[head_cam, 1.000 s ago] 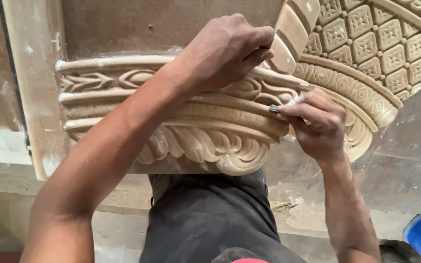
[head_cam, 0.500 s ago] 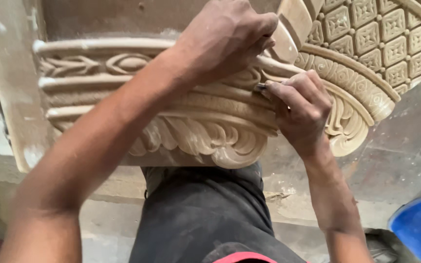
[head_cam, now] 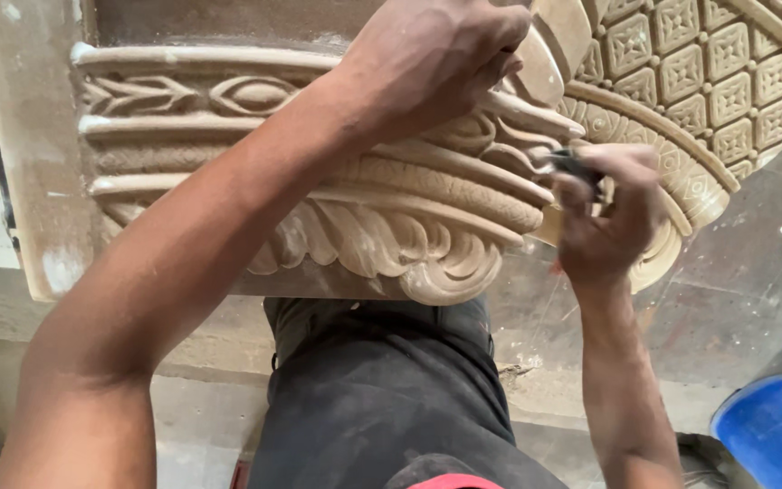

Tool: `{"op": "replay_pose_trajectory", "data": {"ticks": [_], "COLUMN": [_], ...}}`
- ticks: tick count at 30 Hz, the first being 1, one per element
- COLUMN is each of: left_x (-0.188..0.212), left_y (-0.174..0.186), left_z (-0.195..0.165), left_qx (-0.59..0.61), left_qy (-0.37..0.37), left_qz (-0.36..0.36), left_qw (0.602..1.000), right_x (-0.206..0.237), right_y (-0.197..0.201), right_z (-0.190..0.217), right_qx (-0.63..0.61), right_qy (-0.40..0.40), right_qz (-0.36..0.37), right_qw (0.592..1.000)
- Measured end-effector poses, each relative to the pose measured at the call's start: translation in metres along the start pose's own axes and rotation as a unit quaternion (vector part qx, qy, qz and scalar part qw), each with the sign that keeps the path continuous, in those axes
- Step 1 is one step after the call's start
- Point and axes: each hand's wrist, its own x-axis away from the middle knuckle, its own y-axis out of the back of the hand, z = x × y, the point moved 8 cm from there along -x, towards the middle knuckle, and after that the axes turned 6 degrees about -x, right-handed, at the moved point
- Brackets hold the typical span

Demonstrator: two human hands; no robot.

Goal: The person carves and sands a decorative wood panel using small tools and their hands.

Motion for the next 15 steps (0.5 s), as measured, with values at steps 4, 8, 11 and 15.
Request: {"op": "replay_pose_trajectory", "data": {"ticks": [4,8,11,15], "left_x": [0.001,0.000,0.000,-0.001], "left_y": [0.006,0.015,0.012,0.003], "left_z": [-0.001,-0.006,-0.005,-0.001], "left_qx": [0.011,0.005,-0.004,-0.017], "left_qy": [-0.002,-0.020,-0.014,0.001], "left_qz": [-0.007,-0.048,-0.039,-0.014], "left_qw": [1.000,0.999,0.999,1.000], "right_x": [0.006,0.010,0.011,0.006], "right_y": [0.004,-0.013,-0.013,-0.008], "right_z": [-0.006,0.011,0.010,0.002], "right_qx": [-0.023,0.112,0.191,0.133], "right_qy": [-0.072,0.005,0.014,-0.004], "right_qz": [0.011,0.140,0.194,0.272], "right_qw": [0.997,0.984,0.962,0.953]}}
